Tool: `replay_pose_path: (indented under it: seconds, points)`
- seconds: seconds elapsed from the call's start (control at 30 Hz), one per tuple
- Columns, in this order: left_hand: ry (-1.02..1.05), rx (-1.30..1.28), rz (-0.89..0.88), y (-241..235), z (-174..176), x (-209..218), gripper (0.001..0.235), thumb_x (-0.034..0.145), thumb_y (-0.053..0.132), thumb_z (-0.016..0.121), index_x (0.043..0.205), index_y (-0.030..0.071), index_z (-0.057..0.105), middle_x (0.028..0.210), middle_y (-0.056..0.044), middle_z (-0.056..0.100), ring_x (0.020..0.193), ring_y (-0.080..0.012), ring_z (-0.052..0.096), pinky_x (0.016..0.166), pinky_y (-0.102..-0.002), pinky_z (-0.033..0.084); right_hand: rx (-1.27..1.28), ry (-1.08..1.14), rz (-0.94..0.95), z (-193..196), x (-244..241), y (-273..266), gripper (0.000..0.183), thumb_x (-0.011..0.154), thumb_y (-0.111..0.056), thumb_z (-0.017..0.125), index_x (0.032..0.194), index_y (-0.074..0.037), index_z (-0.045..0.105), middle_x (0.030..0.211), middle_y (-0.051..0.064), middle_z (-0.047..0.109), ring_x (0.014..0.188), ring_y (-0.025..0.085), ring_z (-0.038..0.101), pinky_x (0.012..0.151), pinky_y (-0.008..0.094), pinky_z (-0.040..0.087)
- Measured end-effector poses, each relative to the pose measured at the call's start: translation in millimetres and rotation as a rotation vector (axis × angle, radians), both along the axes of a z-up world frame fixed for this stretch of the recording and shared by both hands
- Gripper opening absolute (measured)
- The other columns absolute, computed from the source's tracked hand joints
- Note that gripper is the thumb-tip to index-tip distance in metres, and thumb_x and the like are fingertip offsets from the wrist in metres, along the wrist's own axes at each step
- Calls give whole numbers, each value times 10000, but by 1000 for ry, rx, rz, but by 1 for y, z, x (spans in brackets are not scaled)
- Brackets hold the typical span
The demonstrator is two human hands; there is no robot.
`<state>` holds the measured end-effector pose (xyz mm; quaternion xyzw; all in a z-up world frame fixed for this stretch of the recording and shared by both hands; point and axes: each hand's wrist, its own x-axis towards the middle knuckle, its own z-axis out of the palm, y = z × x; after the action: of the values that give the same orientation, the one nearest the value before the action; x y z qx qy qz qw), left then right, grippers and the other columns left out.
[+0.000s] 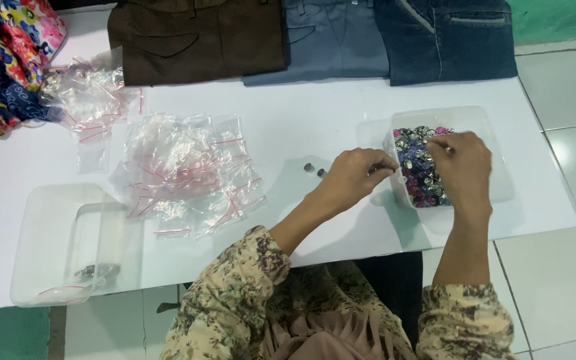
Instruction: Bagging small decorative buttons into plastic zip-lock bags
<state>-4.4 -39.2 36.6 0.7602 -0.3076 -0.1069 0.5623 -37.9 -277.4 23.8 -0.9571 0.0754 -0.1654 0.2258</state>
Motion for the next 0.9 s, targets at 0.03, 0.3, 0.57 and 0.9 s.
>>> replay_pose_path:
  seconds: [0.03,0.3,0.57,0.9]
  points:
    - [-2,0,-2,-2,1,3,127,914,111,658,988,104,761,1010,-15,790,808,-172,712,754,-331,550,0,-2,-2,0,10,2,170,984,-189,702,1082,-94,803,1046,109,749,1045,279,636,923,431,462]
    - [-95,53,-3,-24,-9,14,131,921,105,676,1029,60,735,895,-125,763,836,-275,736,726,-370,611,-387,254,82,-17,62,-9,180,992,-227,724,1097,-126,830,945,171,740,887,391,723,810,527,572]
    - [-58,71,16,-21,-15,20,147,929,83,660,1052,46,732,876,-123,753,820,-245,726,718,-324,609,-507,357,167,-27,61,-16,193,965,-231,673,1081,-202,825,1004,128,741,972,365,709,833,513,567]
    - [-74,17,17,-24,-18,27,150,929,45,664,1064,41,730,869,-124,743,813,-217,709,710,-310,605,-327,512,136,53,20,9,246,946,-190,649,1120,-151,819,1127,175,763,1057,419,708,903,541,556]
